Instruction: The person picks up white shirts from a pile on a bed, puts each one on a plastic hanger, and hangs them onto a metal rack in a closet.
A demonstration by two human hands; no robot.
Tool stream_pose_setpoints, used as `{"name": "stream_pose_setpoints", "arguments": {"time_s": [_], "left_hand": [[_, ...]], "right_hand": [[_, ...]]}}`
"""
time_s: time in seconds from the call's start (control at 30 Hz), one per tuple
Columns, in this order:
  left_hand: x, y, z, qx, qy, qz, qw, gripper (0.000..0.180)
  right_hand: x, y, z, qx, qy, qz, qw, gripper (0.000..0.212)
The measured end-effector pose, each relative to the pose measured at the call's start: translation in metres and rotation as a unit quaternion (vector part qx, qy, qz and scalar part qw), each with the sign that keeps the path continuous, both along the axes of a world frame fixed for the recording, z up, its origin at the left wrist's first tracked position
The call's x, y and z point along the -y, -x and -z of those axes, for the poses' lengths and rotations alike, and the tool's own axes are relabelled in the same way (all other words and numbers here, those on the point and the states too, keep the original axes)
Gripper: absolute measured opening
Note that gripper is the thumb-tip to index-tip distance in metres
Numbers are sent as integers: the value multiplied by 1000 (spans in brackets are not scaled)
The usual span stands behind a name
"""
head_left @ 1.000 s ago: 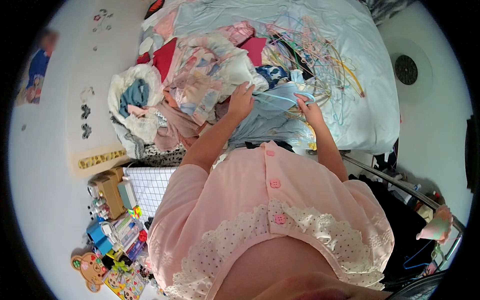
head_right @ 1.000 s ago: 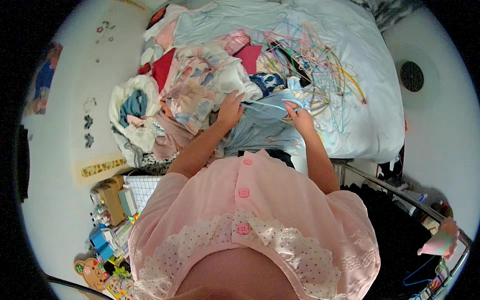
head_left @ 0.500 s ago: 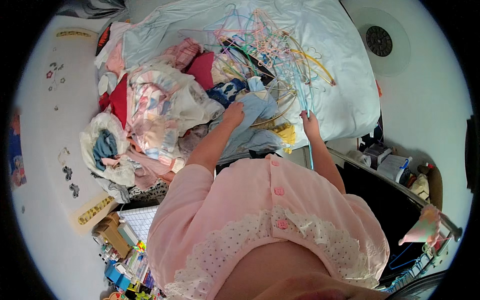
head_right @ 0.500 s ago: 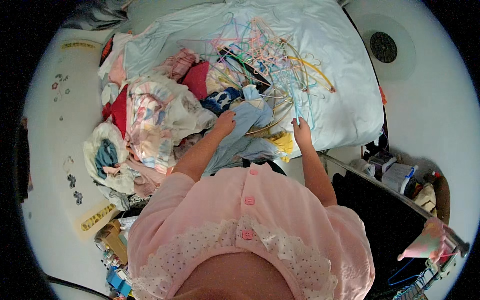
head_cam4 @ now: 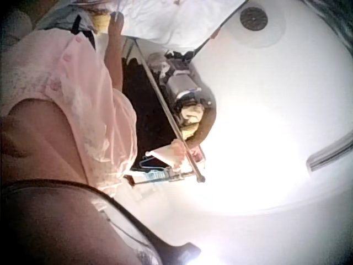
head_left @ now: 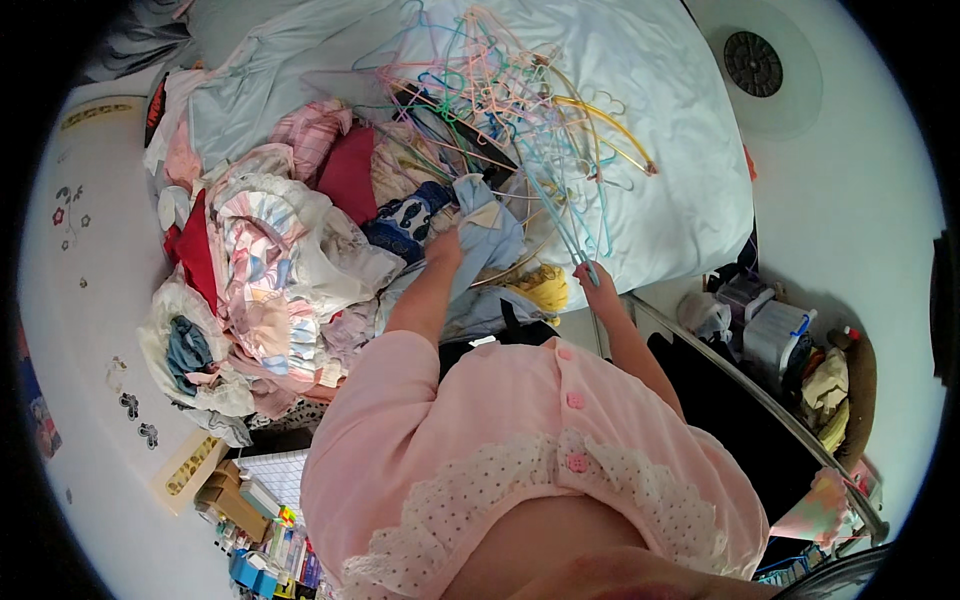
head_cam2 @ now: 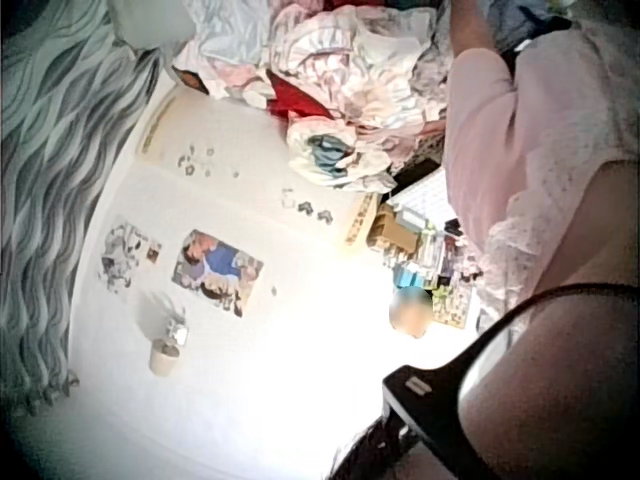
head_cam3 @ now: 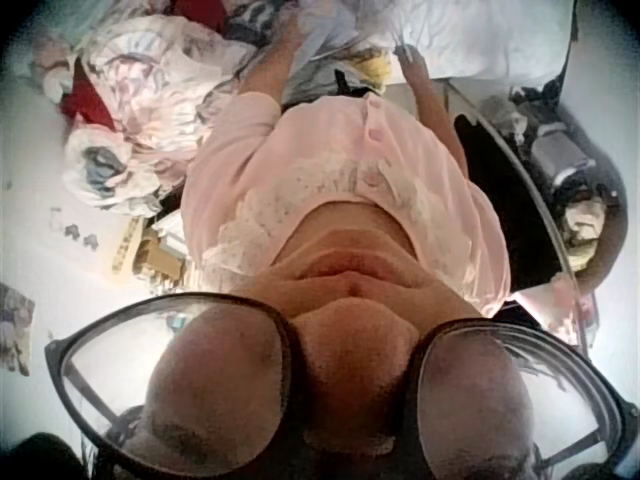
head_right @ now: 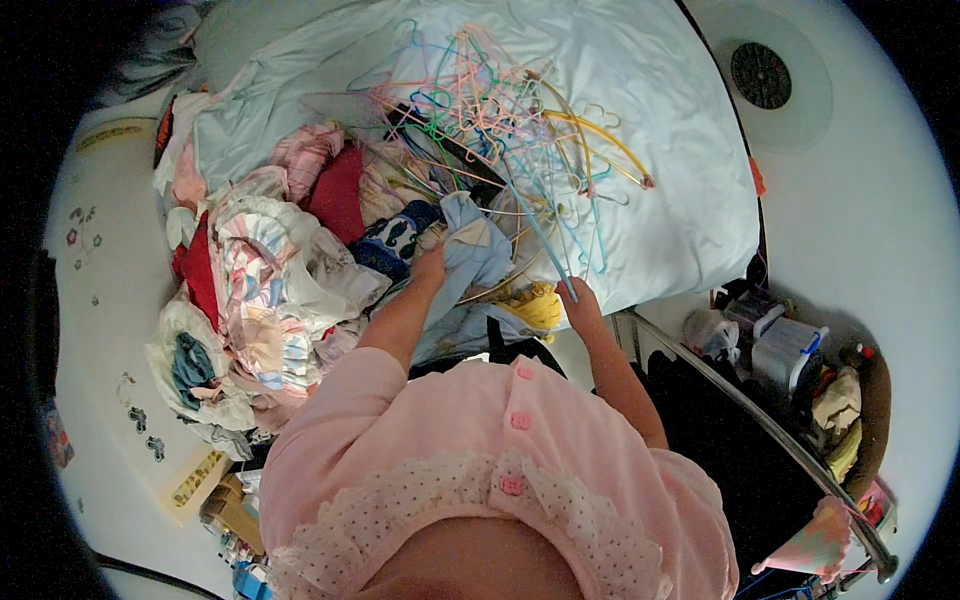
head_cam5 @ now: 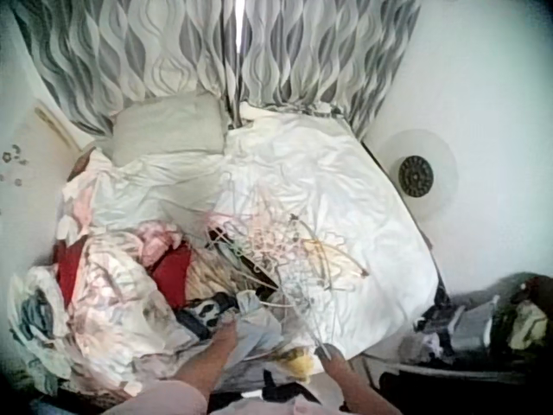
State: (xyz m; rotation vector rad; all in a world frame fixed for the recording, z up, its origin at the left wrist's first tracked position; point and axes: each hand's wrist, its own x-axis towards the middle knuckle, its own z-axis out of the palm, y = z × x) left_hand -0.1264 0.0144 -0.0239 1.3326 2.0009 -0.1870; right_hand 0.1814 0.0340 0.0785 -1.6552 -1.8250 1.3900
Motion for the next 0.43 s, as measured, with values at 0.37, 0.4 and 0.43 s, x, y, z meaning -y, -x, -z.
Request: {"name": "stream_pose_setpoints", "arguments": {"time_s": [0.37, 0.4, 0.43], "left_hand": [[36, 44, -75, 98, -184, -164, 964, 36], [45, 51, -75, 105, -192, -165, 962, 41], [48, 60, -90, 105, -179, -133, 969, 42]], "right_hand": [[7, 10, 13, -12, -4, 9, 1000, 21], [10, 16, 12, -20, 5, 31, 999, 21], [14, 23, 9, -28, 14, 55, 998, 21]]}}
